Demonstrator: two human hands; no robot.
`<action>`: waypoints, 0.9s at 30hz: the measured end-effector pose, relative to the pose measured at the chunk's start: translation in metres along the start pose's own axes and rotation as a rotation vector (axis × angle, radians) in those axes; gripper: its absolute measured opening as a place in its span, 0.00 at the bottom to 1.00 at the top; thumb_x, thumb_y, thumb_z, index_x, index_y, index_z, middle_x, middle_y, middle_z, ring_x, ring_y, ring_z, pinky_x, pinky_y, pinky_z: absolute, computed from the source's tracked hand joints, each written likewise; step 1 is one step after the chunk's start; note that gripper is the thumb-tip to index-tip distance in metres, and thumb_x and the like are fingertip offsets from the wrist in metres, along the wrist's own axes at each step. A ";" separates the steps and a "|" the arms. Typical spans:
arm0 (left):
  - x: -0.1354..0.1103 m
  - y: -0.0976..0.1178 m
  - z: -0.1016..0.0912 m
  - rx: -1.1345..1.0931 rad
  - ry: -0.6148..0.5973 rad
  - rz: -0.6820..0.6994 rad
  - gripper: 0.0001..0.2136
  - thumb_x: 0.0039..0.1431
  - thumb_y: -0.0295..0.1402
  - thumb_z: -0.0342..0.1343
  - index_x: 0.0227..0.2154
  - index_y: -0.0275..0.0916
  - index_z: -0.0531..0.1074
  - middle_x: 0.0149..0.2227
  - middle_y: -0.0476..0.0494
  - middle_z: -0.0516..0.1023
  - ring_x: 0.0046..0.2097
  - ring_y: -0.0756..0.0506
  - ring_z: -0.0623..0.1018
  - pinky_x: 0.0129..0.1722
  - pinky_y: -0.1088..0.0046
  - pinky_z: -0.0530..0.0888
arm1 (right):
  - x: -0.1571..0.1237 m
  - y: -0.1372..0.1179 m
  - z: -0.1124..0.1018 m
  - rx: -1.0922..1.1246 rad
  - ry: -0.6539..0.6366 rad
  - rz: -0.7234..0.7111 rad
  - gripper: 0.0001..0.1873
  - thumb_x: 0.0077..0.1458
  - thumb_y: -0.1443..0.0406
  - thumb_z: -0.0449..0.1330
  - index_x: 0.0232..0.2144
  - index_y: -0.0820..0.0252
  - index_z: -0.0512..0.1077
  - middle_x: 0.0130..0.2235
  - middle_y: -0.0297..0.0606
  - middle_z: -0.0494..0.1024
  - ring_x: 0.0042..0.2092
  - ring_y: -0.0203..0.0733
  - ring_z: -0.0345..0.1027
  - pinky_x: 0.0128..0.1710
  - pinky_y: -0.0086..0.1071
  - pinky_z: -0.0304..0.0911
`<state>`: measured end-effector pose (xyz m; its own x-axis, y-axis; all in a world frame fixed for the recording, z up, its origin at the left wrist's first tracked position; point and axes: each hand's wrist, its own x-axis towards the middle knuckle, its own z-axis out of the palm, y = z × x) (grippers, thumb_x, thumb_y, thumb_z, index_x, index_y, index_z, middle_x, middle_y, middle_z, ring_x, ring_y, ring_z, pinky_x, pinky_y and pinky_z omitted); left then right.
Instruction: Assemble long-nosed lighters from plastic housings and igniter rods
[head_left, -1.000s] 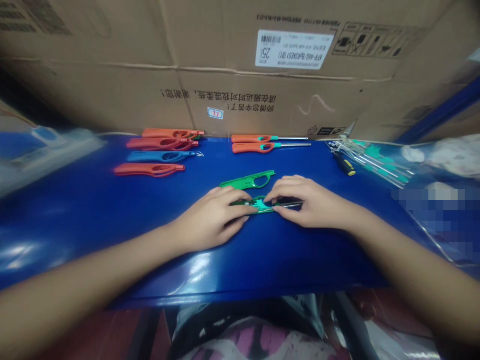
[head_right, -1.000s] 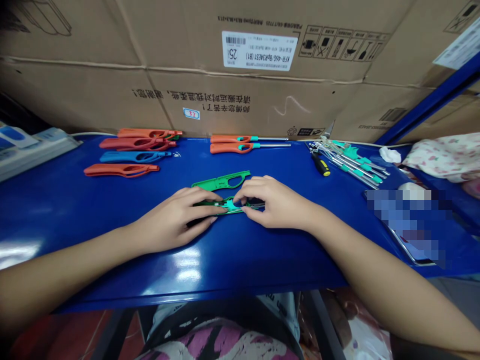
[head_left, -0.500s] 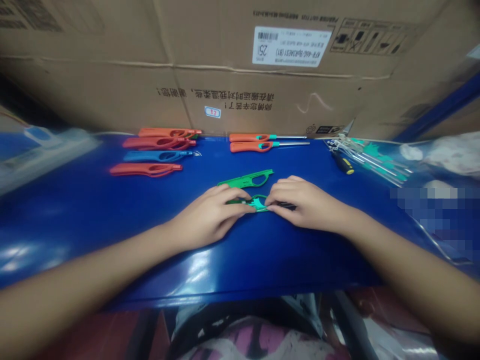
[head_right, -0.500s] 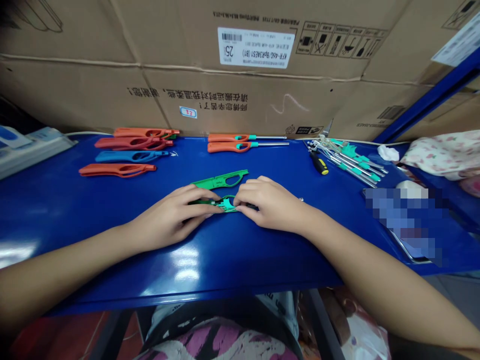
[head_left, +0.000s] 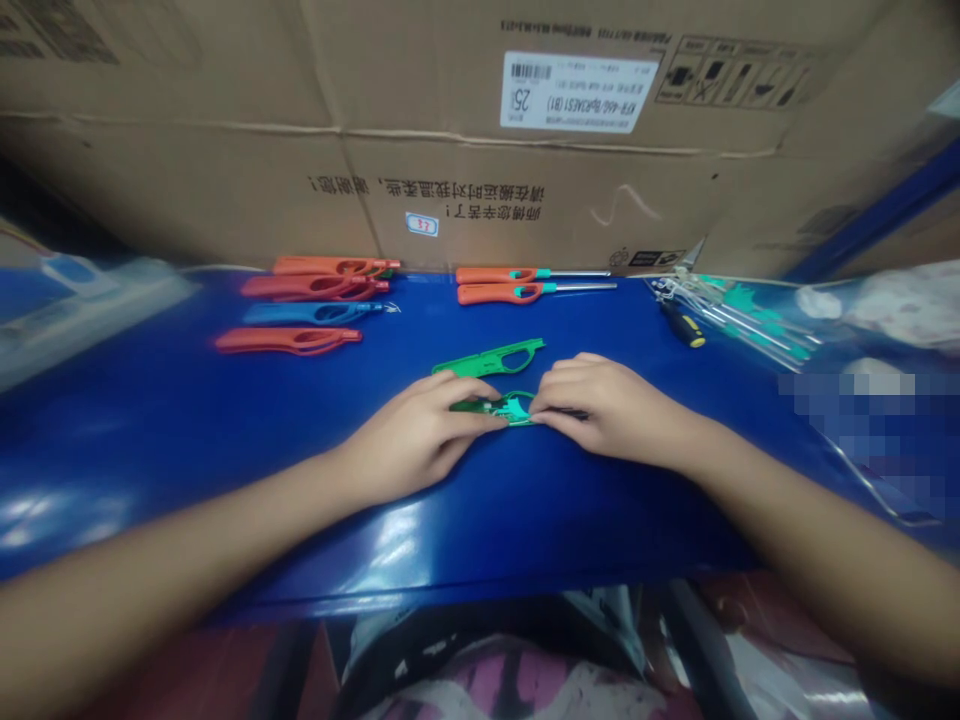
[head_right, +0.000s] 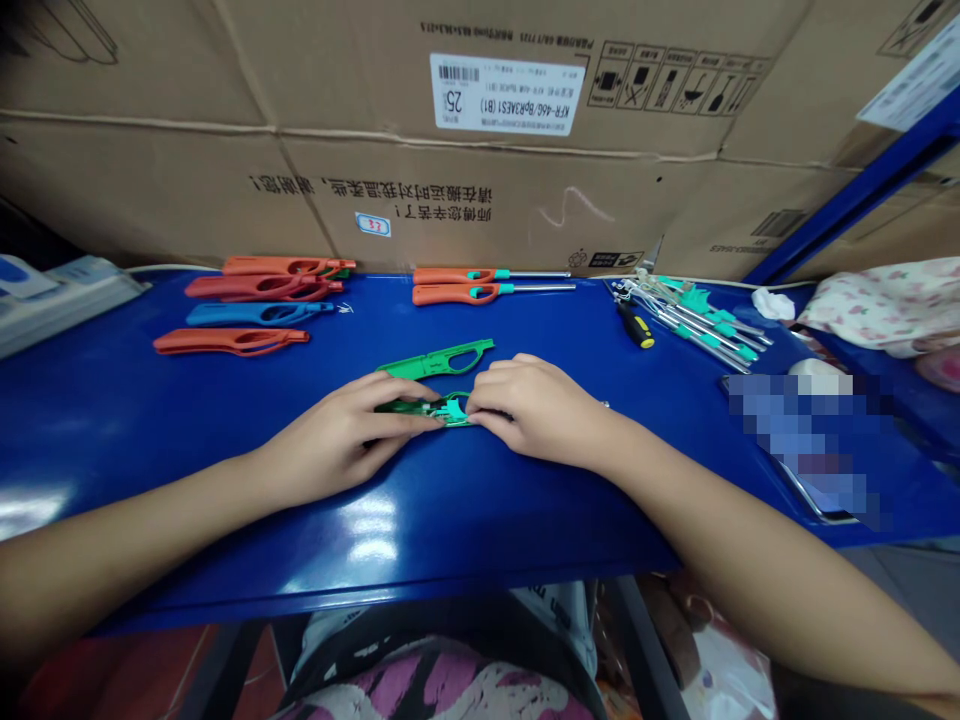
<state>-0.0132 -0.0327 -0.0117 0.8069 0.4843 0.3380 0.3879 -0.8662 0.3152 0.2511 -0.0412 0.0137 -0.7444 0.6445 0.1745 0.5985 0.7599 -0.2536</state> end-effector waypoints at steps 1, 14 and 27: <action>0.000 0.000 0.000 -0.008 0.008 0.002 0.15 0.68 0.27 0.50 0.51 0.44 0.78 0.54 0.39 0.76 0.54 0.40 0.76 0.54 0.59 0.74 | 0.000 0.000 -0.001 0.004 -0.007 0.003 0.08 0.65 0.66 0.58 0.35 0.59 0.77 0.34 0.36 0.79 0.38 0.41 0.69 0.41 0.35 0.55; -0.001 0.000 0.002 -0.038 0.073 0.001 0.13 0.68 0.27 0.51 0.47 0.43 0.80 0.52 0.40 0.78 0.51 0.42 0.77 0.51 0.61 0.75 | -0.001 -0.004 0.000 -0.082 -0.015 0.010 0.11 0.66 0.65 0.56 0.33 0.59 0.76 0.33 0.38 0.77 0.38 0.43 0.67 0.40 0.36 0.55; 0.002 0.004 0.002 -0.084 0.039 -0.032 0.13 0.68 0.27 0.51 0.47 0.41 0.80 0.51 0.40 0.77 0.52 0.41 0.75 0.53 0.59 0.73 | 0.000 -0.003 0.000 0.020 -0.002 0.027 0.08 0.64 0.67 0.57 0.35 0.59 0.77 0.35 0.38 0.78 0.39 0.42 0.70 0.42 0.36 0.57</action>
<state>-0.0093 -0.0350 -0.0115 0.7764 0.5172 0.3602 0.3728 -0.8377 0.3992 0.2491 -0.0440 0.0142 -0.7290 0.6643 0.1652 0.6121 0.7406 -0.2773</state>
